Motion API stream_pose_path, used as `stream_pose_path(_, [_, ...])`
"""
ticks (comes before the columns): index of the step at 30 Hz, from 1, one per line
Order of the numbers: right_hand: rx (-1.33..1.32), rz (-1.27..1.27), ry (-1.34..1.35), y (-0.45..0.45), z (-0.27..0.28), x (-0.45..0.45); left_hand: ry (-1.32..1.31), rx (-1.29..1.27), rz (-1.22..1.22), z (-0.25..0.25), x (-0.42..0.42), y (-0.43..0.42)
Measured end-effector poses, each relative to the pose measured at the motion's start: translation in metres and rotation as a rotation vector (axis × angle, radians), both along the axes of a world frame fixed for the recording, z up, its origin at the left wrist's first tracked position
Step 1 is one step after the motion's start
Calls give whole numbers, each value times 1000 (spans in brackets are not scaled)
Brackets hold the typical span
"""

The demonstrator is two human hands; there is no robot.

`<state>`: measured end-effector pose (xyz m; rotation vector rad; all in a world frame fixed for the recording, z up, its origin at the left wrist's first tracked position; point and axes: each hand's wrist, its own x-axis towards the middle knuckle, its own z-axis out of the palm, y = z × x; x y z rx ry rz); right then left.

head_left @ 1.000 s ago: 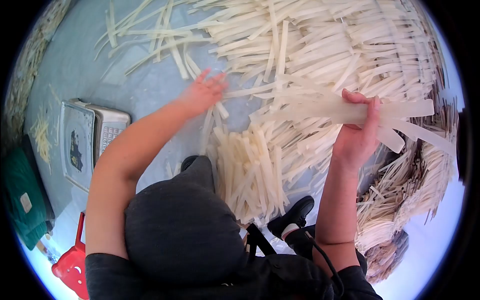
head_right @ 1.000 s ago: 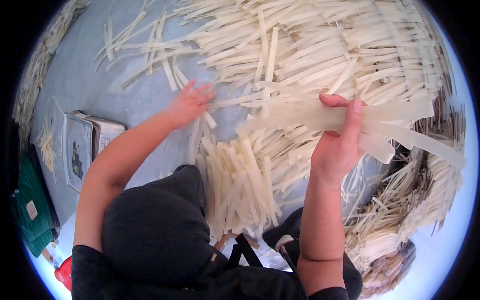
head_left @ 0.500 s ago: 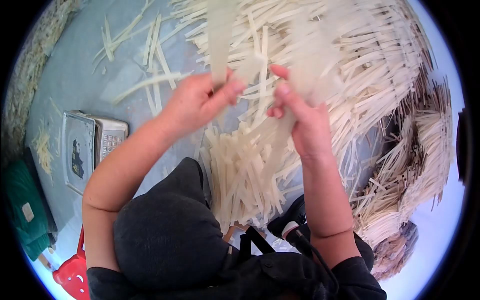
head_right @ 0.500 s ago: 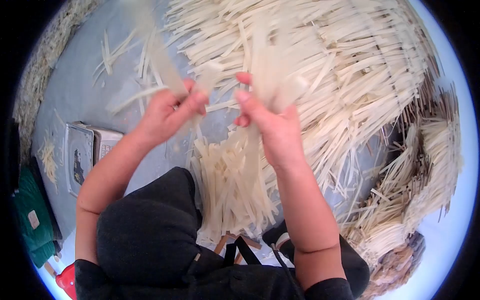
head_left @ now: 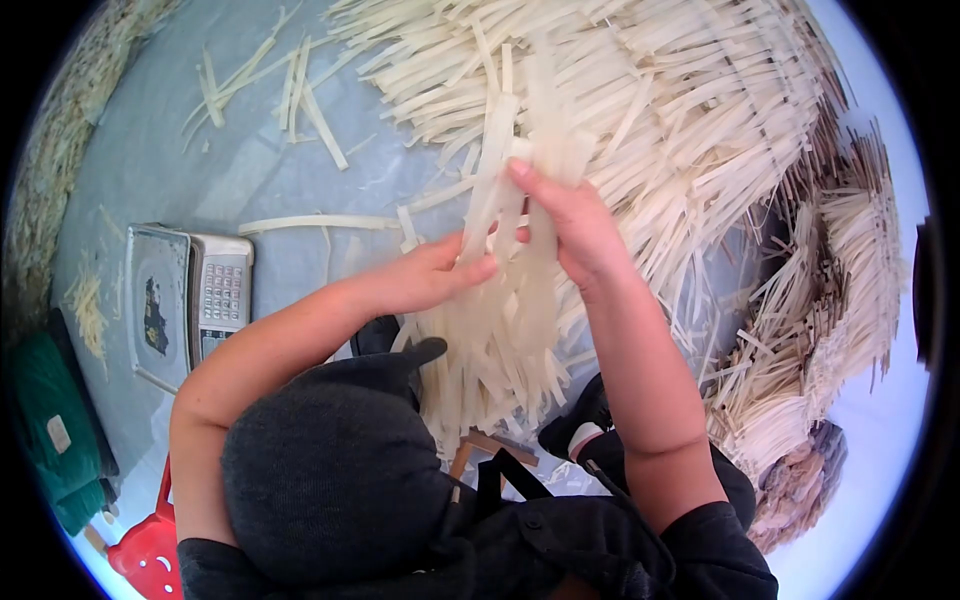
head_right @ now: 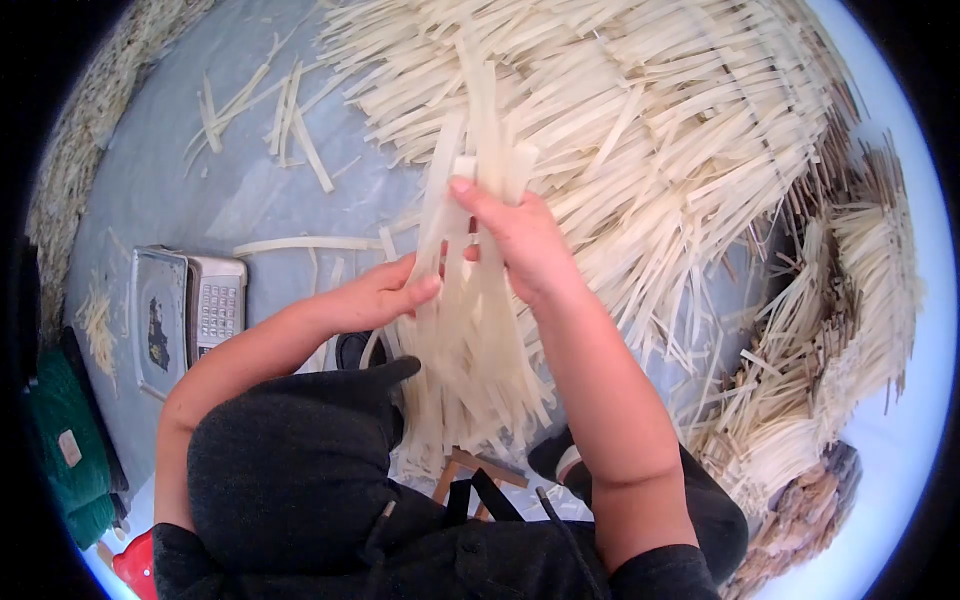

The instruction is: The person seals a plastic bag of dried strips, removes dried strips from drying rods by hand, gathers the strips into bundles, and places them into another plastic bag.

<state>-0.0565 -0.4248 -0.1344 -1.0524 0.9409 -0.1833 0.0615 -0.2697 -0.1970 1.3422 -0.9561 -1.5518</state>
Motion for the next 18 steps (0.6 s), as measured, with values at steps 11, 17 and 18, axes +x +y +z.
stream_pose_path(11, [-165, 20, -61, -9, -14, 17, 502, 200, 197, -14, -22, -24])
stream_pose_path(17, [-400, -61, -54, -85, -2, 18, 443, 105, 144, -18, -20, -25])
stream_pose_path(18, [-464, -84, -51, -91, 3, 20, 420, 101, 144, -18, -20, -24])
